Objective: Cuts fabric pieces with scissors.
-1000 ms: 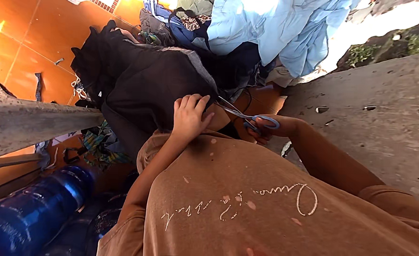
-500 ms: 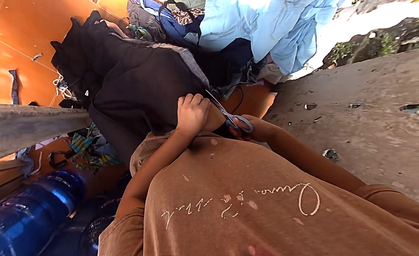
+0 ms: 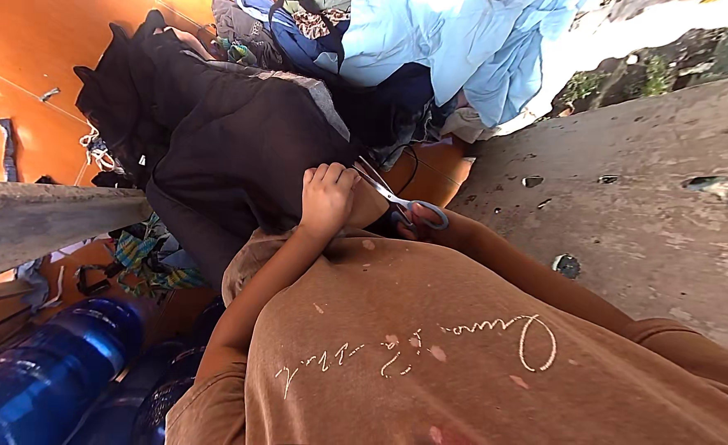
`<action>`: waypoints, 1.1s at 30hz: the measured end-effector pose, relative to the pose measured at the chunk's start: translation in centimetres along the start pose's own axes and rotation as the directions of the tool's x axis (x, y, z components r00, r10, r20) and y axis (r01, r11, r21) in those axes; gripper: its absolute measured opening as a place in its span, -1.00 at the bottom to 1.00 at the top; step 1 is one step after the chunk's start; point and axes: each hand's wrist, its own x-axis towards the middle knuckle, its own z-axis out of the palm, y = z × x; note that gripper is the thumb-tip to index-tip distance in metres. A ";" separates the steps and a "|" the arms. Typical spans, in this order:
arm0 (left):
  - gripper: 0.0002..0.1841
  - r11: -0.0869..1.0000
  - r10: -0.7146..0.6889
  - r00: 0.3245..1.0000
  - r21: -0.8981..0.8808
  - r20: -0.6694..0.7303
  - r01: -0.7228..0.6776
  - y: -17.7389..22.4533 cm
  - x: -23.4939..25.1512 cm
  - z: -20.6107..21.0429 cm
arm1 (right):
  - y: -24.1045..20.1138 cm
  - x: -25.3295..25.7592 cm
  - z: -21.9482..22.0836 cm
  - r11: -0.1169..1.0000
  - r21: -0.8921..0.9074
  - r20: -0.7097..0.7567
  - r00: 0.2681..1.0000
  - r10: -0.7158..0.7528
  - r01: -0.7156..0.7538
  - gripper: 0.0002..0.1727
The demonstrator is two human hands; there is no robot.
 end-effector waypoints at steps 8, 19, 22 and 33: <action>-0.82 0.999 0.013 0.997 -0.030 -0.078 -0.015 -0.2 -0.2 0.2 | 0.1 -0.1 -1.7 0.995 0.096 0.115 0.993 -0.006 -0.005 -0.34; -0.82 0.998 -0.005 0.994 -0.070 -0.112 -0.003 -0.2 -0.2 0.0 | -0.5 0.7 -3.2 1.000 -0.013 0.193 0.981 -0.001 0.003 -0.28; -0.81 0.994 0.008 0.987 -0.105 -0.158 -0.025 -0.3 -0.3 0.1 | -0.2 0.6 -3.4 1.000 -0.023 0.183 0.983 -0.011 0.016 -0.29; -0.79 0.991 0.057 0.985 -0.111 -0.164 -0.076 -0.6 -0.5 0.4 | -1.0 2.3 -2.8 0.996 -0.061 0.129 0.990 -0.054 0.062 -0.33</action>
